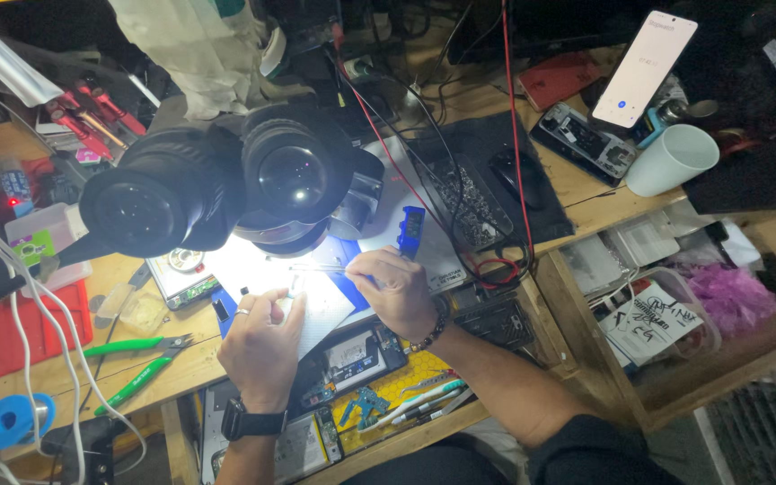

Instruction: The person uses tweezers to handle a small electronic component on a workbench. They then pick up a disassembled mobile phone chassis and use the tweezers to manipulate a ribbon cable inside the device. Finally, they use a hot air gun to apply heat to the internal components of the phone while holding the tweezers.

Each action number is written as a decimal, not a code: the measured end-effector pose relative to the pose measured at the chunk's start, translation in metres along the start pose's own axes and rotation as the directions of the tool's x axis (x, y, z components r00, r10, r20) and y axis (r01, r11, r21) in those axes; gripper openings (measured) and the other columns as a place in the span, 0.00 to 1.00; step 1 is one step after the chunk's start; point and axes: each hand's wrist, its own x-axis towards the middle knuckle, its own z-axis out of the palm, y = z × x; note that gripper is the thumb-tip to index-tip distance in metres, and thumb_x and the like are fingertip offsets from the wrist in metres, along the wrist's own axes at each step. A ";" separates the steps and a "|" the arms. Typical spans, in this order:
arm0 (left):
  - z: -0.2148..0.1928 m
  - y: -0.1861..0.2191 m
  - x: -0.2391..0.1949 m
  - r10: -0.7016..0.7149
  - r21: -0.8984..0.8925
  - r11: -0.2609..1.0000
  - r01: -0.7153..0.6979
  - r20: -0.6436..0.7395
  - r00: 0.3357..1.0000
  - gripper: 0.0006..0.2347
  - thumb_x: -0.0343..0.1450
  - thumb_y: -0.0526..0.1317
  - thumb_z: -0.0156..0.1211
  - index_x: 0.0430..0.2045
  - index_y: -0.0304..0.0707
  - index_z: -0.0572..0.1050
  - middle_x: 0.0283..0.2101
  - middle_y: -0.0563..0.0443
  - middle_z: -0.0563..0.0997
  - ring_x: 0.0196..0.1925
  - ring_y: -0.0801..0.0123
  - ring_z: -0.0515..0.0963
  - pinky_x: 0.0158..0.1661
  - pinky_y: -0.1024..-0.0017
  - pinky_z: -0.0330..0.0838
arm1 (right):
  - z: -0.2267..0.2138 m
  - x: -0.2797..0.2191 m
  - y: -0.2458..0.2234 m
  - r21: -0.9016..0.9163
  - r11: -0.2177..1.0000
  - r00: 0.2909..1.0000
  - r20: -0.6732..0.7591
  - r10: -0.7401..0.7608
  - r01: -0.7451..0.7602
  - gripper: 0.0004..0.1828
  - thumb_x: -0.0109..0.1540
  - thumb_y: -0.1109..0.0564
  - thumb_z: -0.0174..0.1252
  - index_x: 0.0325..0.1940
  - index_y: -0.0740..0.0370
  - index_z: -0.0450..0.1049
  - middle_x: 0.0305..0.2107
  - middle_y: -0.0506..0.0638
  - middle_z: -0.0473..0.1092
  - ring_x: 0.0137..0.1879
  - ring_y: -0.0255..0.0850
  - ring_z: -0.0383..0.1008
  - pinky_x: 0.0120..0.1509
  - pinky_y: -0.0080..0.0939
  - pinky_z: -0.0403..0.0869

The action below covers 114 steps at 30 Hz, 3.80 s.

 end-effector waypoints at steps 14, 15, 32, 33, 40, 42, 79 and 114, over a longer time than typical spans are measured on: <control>-0.002 0.001 0.000 0.020 -0.003 1.000 -0.020 -0.009 1.000 0.09 0.68 0.47 0.68 0.35 0.45 0.84 0.28 0.56 0.78 0.26 0.66 0.79 0.28 0.66 0.71 | 0.000 0.002 -0.002 0.012 1.000 1.000 0.005 -0.002 0.002 0.07 0.59 0.66 0.67 0.39 0.62 0.77 0.36 0.51 0.78 0.44 0.44 0.79 0.50 0.41 0.78; -0.002 0.002 0.000 0.022 -0.001 1.000 -0.022 -0.008 1.000 0.09 0.68 0.47 0.68 0.35 0.44 0.84 0.28 0.56 0.78 0.26 0.66 0.79 0.28 0.66 0.71 | -0.001 0.002 -0.002 0.009 1.000 1.000 0.004 -0.004 0.004 0.07 0.58 0.66 0.67 0.39 0.62 0.77 0.36 0.51 0.78 0.44 0.44 0.79 0.50 0.41 0.77; -0.004 0.001 0.001 0.014 -0.011 1.000 -0.014 0.010 1.000 0.10 0.68 0.47 0.68 0.36 0.44 0.84 0.27 0.56 0.78 0.25 0.66 0.79 0.28 0.66 0.71 | 0.001 0.000 0.001 -0.010 1.000 1.000 0.004 -0.017 0.017 0.07 0.58 0.66 0.67 0.39 0.62 0.78 0.36 0.51 0.78 0.44 0.44 0.79 0.49 0.41 0.77; -0.004 0.001 0.001 0.014 -0.010 1.000 -0.014 0.008 1.000 0.10 0.68 0.47 0.68 0.36 0.44 0.85 0.27 0.55 0.78 0.25 0.66 0.79 0.28 0.66 0.71 | 0.001 0.000 0.002 -0.011 1.000 1.000 0.003 -0.017 0.017 0.07 0.58 0.66 0.67 0.39 0.62 0.78 0.36 0.51 0.78 0.44 0.44 0.79 0.49 0.41 0.77; -0.004 0.001 0.001 0.023 -0.019 1.000 -0.023 0.000 1.000 0.10 0.68 0.47 0.68 0.35 0.44 0.84 0.27 0.56 0.78 0.26 0.66 0.79 0.28 0.66 0.71 | 0.001 0.000 0.001 0.002 1.000 1.000 0.003 -0.006 0.006 0.07 0.58 0.66 0.67 0.39 0.62 0.78 0.36 0.51 0.78 0.44 0.44 0.79 0.49 0.40 0.78; -0.003 0.001 0.001 0.021 -0.020 1.000 -0.021 0.001 1.000 0.10 0.67 0.47 0.68 0.35 0.44 0.84 0.27 0.56 0.78 0.25 0.66 0.79 0.27 0.66 0.71 | 0.001 0.000 0.001 -0.002 1.000 1.000 0.002 -0.007 0.007 0.07 0.58 0.66 0.67 0.39 0.62 0.78 0.36 0.51 0.78 0.44 0.44 0.79 0.49 0.41 0.77; 0.001 -0.004 -0.001 0.085 -0.079 0.993 -0.091 -0.075 0.994 0.07 0.67 0.44 0.70 0.30 0.42 0.81 0.29 0.52 0.79 0.28 0.63 0.80 0.29 0.64 0.73 | 0.000 0.005 -0.008 -0.047 0.999 0.999 0.034 0.021 -0.020 0.07 0.60 0.68 0.69 0.41 0.64 0.79 0.37 0.52 0.79 0.38 0.39 0.79 0.42 0.36 0.76; -0.032 -0.025 -0.033 0.172 -0.103 0.977 -0.186 -0.131 0.976 0.13 0.69 0.43 0.71 0.41 0.35 0.80 0.27 0.54 0.76 0.29 0.66 0.78 0.29 0.67 0.72 | 0.020 0.023 -0.025 -0.080 0.974 0.959 0.207 -0.194 0.214 0.07 0.61 0.70 0.67 0.40 0.63 0.79 0.38 0.52 0.77 0.46 0.46 0.78 0.50 0.43 0.75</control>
